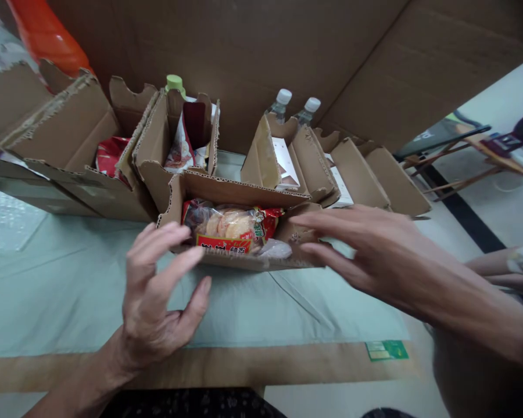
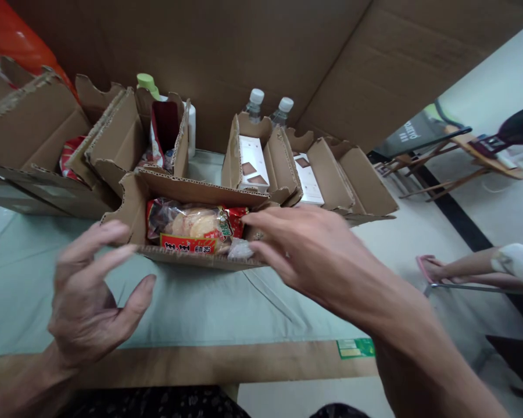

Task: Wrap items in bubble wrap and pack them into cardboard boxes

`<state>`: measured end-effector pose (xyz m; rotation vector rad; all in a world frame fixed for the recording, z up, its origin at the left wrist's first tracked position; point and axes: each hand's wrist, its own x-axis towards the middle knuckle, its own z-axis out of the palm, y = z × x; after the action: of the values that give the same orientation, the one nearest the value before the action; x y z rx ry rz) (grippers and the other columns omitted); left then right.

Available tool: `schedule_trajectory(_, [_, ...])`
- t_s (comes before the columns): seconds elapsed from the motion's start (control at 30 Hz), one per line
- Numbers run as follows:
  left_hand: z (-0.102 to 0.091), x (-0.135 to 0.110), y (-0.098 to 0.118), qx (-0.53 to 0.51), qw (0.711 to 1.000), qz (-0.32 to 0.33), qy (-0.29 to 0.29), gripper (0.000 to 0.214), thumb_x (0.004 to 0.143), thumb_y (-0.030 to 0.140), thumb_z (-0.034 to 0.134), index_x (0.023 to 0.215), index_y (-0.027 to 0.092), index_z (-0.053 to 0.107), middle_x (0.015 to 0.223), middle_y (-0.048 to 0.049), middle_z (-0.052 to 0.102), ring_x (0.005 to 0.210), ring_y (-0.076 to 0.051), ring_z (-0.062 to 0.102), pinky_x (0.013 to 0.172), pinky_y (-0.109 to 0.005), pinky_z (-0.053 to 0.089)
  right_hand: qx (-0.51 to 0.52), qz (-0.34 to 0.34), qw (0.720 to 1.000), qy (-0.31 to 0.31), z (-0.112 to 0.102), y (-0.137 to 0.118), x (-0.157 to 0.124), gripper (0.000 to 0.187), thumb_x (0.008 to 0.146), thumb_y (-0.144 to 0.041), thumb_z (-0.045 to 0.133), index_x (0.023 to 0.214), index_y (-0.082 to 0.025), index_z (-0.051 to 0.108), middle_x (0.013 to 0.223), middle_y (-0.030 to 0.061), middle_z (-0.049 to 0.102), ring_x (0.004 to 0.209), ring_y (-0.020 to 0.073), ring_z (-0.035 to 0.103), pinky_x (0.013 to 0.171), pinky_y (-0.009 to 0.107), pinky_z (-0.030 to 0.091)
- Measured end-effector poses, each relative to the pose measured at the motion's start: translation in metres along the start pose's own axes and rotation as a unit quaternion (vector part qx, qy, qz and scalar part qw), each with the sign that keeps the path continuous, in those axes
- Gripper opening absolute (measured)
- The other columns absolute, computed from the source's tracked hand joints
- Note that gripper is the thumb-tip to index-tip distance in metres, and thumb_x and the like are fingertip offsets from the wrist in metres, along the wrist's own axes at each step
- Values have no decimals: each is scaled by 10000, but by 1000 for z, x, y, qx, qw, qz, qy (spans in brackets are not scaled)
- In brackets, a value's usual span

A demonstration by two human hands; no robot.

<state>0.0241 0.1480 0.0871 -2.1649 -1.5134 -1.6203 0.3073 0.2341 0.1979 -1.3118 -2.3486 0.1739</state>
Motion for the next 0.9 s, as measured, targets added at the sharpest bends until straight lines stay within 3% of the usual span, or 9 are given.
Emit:
schedule_trajectory(0.07, [-4, -10, -9, -15, 997, -32, 63, 761, 814, 198, 760, 1502, 363, 480, 1535, -58, 504, 1418, -329, 511, 1216, -584, 415, -51, -19, 999, 6, -26, 1, -36, 224, 956, -492, 659, 1034, -327, 789, 948, 6, 807, 774, 182, 735, 715, 342, 566])
schedule_trajectory(0.13, [-5, -21, -21, -34, 994, -81, 67, 833, 831, 234, 755, 1572, 359, 396, 1608, -60, 431, 1479, -334, 445, 1251, -572, 376, -52, 17, 998, 35, -25, 6, -71, 177, 996, -398, 626, 1054, -306, 766, 942, 21, 807, 726, 163, 718, 650, 308, 560])
schedule_trajectory(0.3, [20, -33, -44, -137, 956, -247, -76, 731, 873, 293, 695, 1540, 251, 399, 1543, -128, 502, 1403, -309, 526, 1217, -535, 413, 117, 148, 982, 18, 70, 19, -102, 428, 909, -438, 681, 1271, -211, 650, 1132, 104, 769, 805, 219, 715, 675, 350, 595])
schedule_trajectory(0.43, [37, -40, -29, -244, 917, -306, -84, 702, 822, 333, 713, 1459, 212, 445, 1377, -112, 621, 1261, -267, 614, 1129, -458, 492, 211, 178, 960, 55, 126, 8, -101, 509, 852, -499, 684, 1249, -188, 608, 1169, 137, 743, 914, 267, 717, 799, 414, 614])
schedule_trajectory(0.53, [15, -74, -13, -247, 903, -338, -91, 663, 819, 386, 739, 1408, 200, 499, 1383, -127, 620, 1331, -302, 576, 1173, -478, 446, 202, 189, 956, 98, 133, -19, -135, 402, 873, -472, 682, 1162, -197, 634, 1054, 125, 749, 939, 298, 721, 838, 443, 613])
schedule_trajectory(0.67, [-60, -124, -17, -189, 890, -411, -60, 626, 762, 441, 820, 1303, 217, 598, 1216, -110, 704, 1280, -342, 616, 1152, -506, 473, 208, 126, 966, 89, 139, -78, -166, 531, 922, -372, 668, 1415, -220, 542, 1299, 153, 692, 1173, 332, 679, 999, 493, 572])
schedule_trajectory(0.77, [-104, -107, -30, -176, 901, -395, 44, 562, 811, 399, 803, 1312, 258, 592, 1244, -75, 693, 1285, -318, 615, 1162, -505, 470, 243, 31, 968, 54, 142, -111, -134, 696, 899, -345, 683, 1536, -237, 424, 1457, 153, 608, 1315, 337, 600, 1079, 520, 530])
schedule_trajectory(0.83, [-105, -78, -30, -194, 915, -341, 97, 597, 780, 358, 836, 1313, 267, 584, 1338, -60, 649, 1286, -293, 607, 1149, -481, 482, 261, 13, 963, 69, 136, -114, -107, 636, 902, -346, 664, 1495, -227, 466, 1409, 147, 639, 1266, 324, 626, 1041, 505, 552])
schedule_trajectory(0.9, [-86, -57, -19, -216, 919, -315, 101, 657, 736, 366, 845, 1318, 229, 572, 1352, -81, 639, 1204, -273, 647, 1100, -464, 518, 253, 50, 961, 101, 126, -105, -101, 467, 914, -374, 658, 1344, -210, 582, 1224, 130, 718, 1072, 293, 696, 911, 452, 599])
